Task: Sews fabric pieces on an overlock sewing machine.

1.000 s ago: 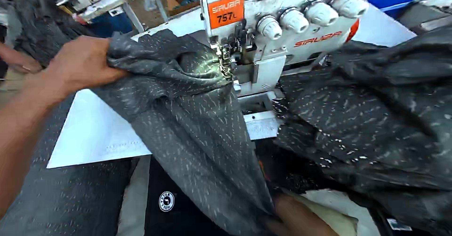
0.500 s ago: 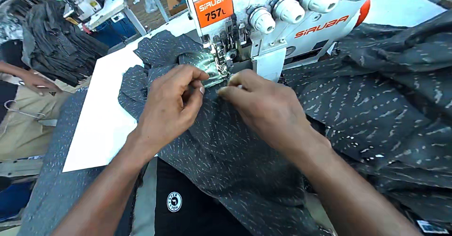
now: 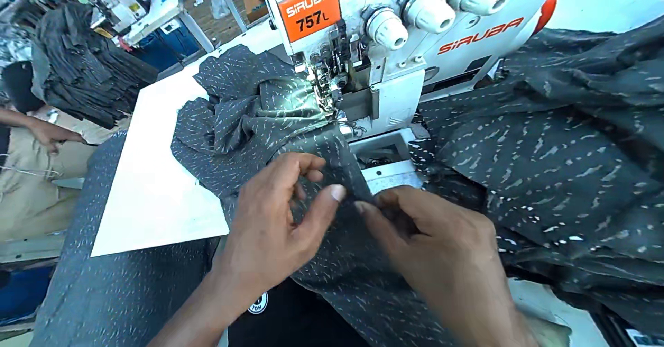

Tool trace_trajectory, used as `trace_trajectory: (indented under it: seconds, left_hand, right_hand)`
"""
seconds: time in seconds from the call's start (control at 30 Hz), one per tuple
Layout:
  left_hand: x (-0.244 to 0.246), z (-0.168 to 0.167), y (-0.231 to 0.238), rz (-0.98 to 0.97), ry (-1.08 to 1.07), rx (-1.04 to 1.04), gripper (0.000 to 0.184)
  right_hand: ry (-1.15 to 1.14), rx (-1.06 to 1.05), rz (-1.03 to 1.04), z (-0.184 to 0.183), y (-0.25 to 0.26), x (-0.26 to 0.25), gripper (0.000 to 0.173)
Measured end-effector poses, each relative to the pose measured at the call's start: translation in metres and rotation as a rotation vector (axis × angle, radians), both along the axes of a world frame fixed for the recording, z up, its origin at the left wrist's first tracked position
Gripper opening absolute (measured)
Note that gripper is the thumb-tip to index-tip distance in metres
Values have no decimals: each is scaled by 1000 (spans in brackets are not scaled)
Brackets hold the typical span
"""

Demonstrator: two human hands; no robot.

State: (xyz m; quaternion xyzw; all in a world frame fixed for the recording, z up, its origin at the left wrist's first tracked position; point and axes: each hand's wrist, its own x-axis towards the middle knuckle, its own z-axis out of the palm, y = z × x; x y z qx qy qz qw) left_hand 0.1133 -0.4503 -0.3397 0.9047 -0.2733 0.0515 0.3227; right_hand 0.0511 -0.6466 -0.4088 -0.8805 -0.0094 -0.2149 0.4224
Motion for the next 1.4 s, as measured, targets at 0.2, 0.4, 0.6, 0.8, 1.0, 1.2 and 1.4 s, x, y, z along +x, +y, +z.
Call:
trace_trajectory:
  seconds: [0.2, 0.4, 0.6, 0.8, 1.0, 1.2, 1.4]
  left_hand:
    - [4, -14, -19, 123, 295, -231, 14]
    - [6, -12, -21, 195, 281, -339, 17]
    - [13, -12, -27, 172, 16, -263, 9]
    - [2, -26, -41, 96, -268, 38, 15]
    - [3, -6, -23, -113, 102, -26, 18]
    - [51, 14, -28, 23, -267, 99, 14]
    - [63, 3, -34, 48, -301, 153, 11]
  right_hand:
    - [80, 446, 296, 4, 23, -3, 12]
    - [-26, 248, -1, -2, 11, 39, 25]
    - [150, 700, 236, 3, 13, 49, 16]
    - [146, 735, 225, 1, 2, 55, 31]
    - [167, 581, 125, -1, 1, 63, 14]
    - [73, 635, 144, 0, 2, 55, 13]
    - [64, 612, 175, -3, -1, 49, 22]
